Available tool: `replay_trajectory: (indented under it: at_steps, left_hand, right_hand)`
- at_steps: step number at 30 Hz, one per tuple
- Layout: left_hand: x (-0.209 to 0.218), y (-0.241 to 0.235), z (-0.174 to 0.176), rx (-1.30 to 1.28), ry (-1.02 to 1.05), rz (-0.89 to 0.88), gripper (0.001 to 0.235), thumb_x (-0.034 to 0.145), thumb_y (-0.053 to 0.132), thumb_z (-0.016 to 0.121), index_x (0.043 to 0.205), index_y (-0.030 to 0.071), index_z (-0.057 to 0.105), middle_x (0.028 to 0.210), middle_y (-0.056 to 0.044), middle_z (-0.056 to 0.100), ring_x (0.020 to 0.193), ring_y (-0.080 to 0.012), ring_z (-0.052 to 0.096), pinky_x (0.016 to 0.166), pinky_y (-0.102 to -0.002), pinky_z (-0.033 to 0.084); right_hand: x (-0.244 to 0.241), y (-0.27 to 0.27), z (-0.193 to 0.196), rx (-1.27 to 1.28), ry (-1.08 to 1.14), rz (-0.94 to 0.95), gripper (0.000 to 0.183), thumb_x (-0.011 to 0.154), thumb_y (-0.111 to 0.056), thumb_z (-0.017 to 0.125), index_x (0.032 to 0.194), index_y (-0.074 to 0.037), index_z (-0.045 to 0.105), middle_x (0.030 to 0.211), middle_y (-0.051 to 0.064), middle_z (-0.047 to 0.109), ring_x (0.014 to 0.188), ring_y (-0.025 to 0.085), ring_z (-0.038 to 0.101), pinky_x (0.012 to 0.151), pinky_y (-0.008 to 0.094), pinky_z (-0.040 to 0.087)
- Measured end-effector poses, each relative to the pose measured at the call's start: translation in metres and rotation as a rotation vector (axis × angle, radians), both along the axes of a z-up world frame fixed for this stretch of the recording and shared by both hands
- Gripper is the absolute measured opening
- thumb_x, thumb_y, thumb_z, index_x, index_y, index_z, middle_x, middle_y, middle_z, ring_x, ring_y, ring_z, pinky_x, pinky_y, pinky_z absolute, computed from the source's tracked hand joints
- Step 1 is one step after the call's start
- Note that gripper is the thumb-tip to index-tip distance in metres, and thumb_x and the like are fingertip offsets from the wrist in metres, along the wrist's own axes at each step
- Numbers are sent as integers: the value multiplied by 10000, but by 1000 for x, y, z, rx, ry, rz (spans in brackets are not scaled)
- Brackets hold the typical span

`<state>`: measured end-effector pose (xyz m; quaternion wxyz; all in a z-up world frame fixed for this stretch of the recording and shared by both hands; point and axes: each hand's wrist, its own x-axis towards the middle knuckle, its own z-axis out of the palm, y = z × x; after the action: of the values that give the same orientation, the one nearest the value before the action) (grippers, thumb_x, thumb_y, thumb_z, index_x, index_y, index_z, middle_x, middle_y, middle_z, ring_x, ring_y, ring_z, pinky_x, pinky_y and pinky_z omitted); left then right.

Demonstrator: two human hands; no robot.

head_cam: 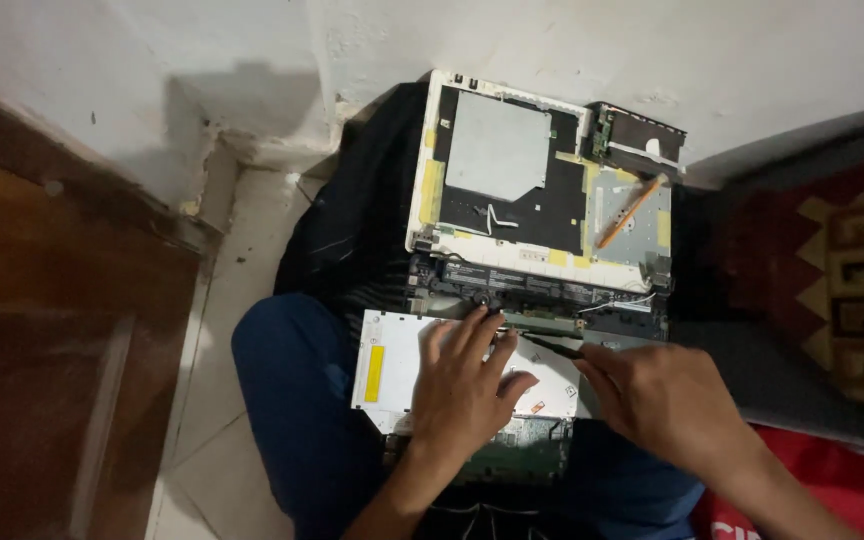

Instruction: The person disassembles a laptop by removing the back cover and unscrewing internal components. They use a screwdriver to remove screws and a prying tool to separate parts, placing removed components aside.

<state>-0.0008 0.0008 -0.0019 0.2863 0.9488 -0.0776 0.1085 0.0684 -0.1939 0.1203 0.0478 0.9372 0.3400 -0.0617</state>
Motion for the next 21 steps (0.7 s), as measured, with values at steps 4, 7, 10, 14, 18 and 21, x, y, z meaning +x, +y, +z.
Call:
replay_trajectory:
  at_steps: [4, 7, 10, 14, 18, 21]
  left_hand:
    - [0, 0, 2, 3, 5, -5, 521, 986, 544, 583, 1268, 118, 684, 1407, -105, 633, 1377, -298, 516, 1110, -541, 294]
    - [0, 0, 3, -7, 0, -13, 508, 983, 526, 602, 1253, 106, 693, 1395, -112, 638, 1374, -305, 518, 1107, -542, 297]
    - [-1, 2, 6, -22, -15, -8, 495, 973, 505, 634, 1237, 93, 705, 1366, -109, 651, 1356, -307, 529, 1100, -541, 311]
    - [0, 3, 8, -32, -40, -4, 485, 971, 498, 650, 1228, 91, 708, 1348, -108, 658, 1345, -304, 537, 1084, -540, 324]
    - [0, 3, 6, -15, -32, -10, 489, 968, 498, 650, 1241, 95, 695, 1354, -107, 658, 1336, -306, 544, 1068, -540, 332]
    - [-1, 3, 6, -20, -63, -9, 480, 966, 486, 666, 1240, 93, 687, 1346, -125, 662, 1343, -317, 545, 1062, -546, 348]
  right_hand:
    - [15, 13, 4, -263, 225, -140, 304, 1002, -464, 500, 925, -263, 715, 663, 22, 726, 590, 327, 688, 471, 474, 448]
    - [33, 33, 14, -379, 370, -262, 359, 1013, -467, 482, 866, -238, 717, 793, 38, 752, 758, 339, 714, 593, 474, 494]
    - [49, 47, 29, -399, 503, -360, 386, 1023, -451, 490, 840, -196, 715, 828, 42, 762, 801, 291, 724, 660, 445, 499]
    - [54, 48, 35, -394, 541, -332, 432, 1037, -433, 499, 730, -179, 668, 718, -2, 728, 691, 208, 685, 639, 401, 448]
    - [43, 29, 8, -346, 318, -158, 343, 993, -456, 545, 780, -255, 725, 714, -15, 732, 672, 278, 691, 539, 433, 478]
    - [39, 37, 7, -407, 291, -216, 406, 995, -497, 512, 770, -211, 690, 738, 43, 725, 746, 363, 700, 572, 491, 496]
